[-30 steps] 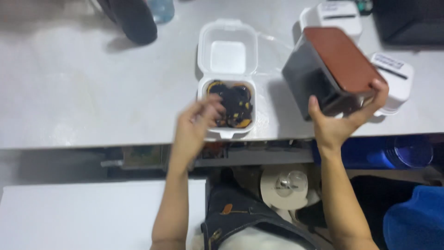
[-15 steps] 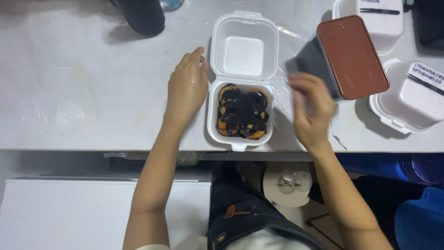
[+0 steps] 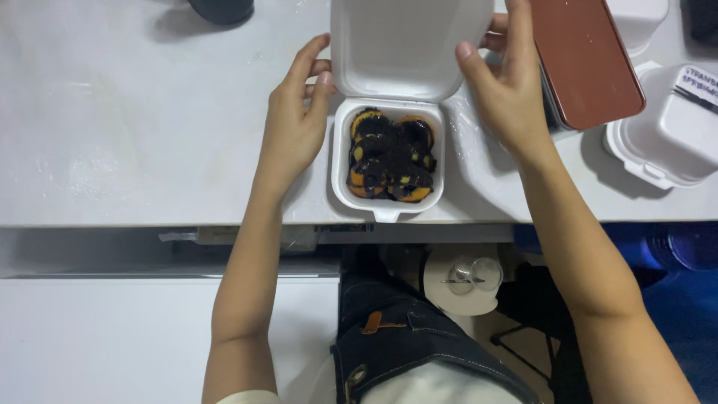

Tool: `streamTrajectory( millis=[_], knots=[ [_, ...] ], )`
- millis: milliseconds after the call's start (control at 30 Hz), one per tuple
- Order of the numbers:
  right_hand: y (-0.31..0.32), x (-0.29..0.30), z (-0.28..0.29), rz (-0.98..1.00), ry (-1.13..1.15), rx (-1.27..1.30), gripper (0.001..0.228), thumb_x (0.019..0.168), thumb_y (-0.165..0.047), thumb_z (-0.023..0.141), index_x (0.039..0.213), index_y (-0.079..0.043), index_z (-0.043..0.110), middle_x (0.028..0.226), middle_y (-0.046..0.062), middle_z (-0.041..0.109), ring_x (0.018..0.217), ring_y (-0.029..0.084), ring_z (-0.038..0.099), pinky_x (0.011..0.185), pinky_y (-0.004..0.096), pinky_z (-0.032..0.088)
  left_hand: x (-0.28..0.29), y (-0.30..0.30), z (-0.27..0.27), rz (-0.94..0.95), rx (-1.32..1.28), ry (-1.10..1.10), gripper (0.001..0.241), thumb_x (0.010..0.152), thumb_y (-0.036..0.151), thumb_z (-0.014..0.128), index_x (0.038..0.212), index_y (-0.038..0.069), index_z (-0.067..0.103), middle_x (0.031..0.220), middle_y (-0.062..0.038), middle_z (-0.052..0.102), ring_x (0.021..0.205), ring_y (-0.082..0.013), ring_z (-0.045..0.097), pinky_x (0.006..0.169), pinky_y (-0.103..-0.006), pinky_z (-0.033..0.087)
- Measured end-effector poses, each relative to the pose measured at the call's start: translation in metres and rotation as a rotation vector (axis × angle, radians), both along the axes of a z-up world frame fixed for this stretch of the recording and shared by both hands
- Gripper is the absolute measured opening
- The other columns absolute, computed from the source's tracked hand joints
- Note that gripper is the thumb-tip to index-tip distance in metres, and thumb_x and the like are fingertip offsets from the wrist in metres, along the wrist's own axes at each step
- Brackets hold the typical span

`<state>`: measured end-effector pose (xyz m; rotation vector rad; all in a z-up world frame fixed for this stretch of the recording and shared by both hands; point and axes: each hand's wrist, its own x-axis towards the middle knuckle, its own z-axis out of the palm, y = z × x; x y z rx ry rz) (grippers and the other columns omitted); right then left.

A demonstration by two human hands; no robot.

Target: Packing donuts into foam containers, labeling them with a marker, and placing them in a plastic bag.

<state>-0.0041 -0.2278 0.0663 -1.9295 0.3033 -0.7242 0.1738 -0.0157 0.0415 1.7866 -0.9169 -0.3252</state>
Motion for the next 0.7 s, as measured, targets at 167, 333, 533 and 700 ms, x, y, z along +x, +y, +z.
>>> streamTrajectory(
  millis=[167,333,533,700],
  knots=[
    [0.036,-0.044,0.008,-0.061,0.066,-0.364,0.052,0.103,-0.031,0.074,0.145,-0.017,0.046,0.142,0.011,0.045,0.130,0.024,0.051,0.103,0.040,0.051,-0.023,0.026,-0.014,-0.028,-0.191,-0.120,0.033,0.115,0.017,0.047,0.146,0.007,0.053,0.137,-0.019,0.068,0.126,-0.0301,0.068,0.105,-0.0417,0.056],
    [0.065,-0.065,-0.010,-0.017,-0.001,-0.553,0.043,0.093,-0.031,0.081,0.125,-0.016,0.057,0.151,0.010,0.036,0.144,0.030,0.039,0.121,0.047,0.040,-0.078,0.071,-0.028,0.190,-0.216,-0.124,0.042,0.113,0.016,0.051,0.152,0.003,0.045,0.142,-0.022,0.054,0.121,-0.0284,0.062,0.099,-0.0370,0.059],
    [0.086,-0.081,-0.037,0.153,0.053,-0.567,0.047,0.077,-0.022,0.088,0.111,-0.013,0.057,0.157,0.015,0.042,0.156,0.040,0.032,0.133,0.060,0.029,-0.141,0.107,-0.067,0.159,-0.033,0.534,0.019,0.106,0.016,0.056,0.112,-0.001,0.063,0.093,-0.009,0.072,0.078,-0.0114,0.068,0.070,-0.0264,0.058],
    [0.093,-0.088,-0.052,0.127,0.024,-0.667,0.037,0.072,-0.011,0.093,0.103,-0.022,0.075,0.154,0.012,0.046,0.154,0.040,0.031,0.129,0.058,0.036,-0.153,0.096,-0.069,-0.089,-0.234,0.847,0.028,0.107,0.014,0.051,0.126,-0.002,0.063,0.112,-0.012,0.076,0.098,-0.0151,0.074,0.085,-0.0268,0.059]
  ],
)
